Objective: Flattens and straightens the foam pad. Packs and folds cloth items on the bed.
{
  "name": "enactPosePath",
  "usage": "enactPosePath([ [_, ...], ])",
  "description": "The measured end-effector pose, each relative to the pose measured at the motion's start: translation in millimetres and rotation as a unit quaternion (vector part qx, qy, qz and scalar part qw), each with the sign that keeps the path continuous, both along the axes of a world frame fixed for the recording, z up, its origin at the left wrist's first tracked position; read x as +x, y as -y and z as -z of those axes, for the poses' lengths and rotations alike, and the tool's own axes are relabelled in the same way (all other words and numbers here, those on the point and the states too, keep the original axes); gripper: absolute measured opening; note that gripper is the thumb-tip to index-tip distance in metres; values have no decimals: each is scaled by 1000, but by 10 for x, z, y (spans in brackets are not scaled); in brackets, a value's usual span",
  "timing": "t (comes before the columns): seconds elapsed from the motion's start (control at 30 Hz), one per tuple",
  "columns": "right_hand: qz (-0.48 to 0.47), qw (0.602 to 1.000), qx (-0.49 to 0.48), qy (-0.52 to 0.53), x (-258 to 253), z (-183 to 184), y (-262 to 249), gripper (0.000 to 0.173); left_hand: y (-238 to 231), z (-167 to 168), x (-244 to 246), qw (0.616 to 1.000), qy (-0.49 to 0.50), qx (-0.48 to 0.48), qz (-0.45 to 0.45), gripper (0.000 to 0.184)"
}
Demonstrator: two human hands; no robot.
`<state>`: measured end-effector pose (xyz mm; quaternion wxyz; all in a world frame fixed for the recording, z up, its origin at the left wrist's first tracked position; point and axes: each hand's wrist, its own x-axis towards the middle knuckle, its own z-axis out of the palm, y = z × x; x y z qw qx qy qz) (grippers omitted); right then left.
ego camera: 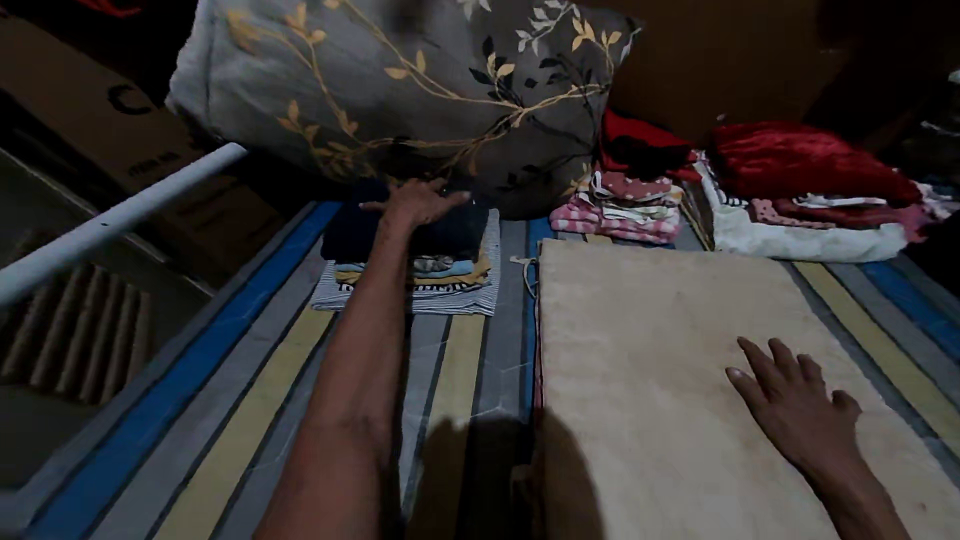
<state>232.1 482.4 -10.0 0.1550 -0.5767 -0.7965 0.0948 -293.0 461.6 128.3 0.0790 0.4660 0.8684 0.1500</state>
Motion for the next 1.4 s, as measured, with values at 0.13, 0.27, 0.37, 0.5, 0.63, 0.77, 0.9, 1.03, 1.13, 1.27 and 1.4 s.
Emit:
enactPosePath([
  [0.13, 4, 1000, -13, -15, -38, -41, -7, 67, -1, 14, -50, 1000, -3, 15, 1, 73],
  [0.27, 11, 999, -28, -22, -61, -54, -12, 63, -12, -117, -45, 1000, 8, -14, -2, 77],
  [0.37, 7, 999, -28, -24, -63, -53, -13, 64, 14, -378, 136, 998, -51, -12, -22, 85],
  [0.5, 1, 1000, -19, -23, -60, -18, -27, 64, 56, -796, 543, 992, -103, 58, 32, 63],
  [0.63, 3, 1000, -12, -20, -52, -2, -28, 65, -63, -429, 543, 991, -109, 75, 24, 59],
  [0.77, 8, 1000, -16, -17, -34, -15, -24, 69, -222, 127, 292, 997, -74, -21, -2, 63],
  [0.9, 3, 1000, -18, -23, -29, -3, -43, 68, -183, 57, 275, 998, -56, -31, 1, 67],
  [1.03, 8, 999, -42, -30, -54, -87, -6, 65, -176, -6, 230, 999, -36, -36, 8, 75],
  [1.13, 13, 997, -65, -27, -69, -121, -7, 65, -97, -141, 327, 999, -48, 8, 6, 75],
  [1.27, 13, 997, -78, -15, -82, -114, -42, 67, 60, -189, 950, 988, -106, 105, 38, 62],
  [1.4, 6, 996, -79, -26, -82, -106, -29, 67, 328, 334, 1720, 985, -94, 98, 110, 53],
])
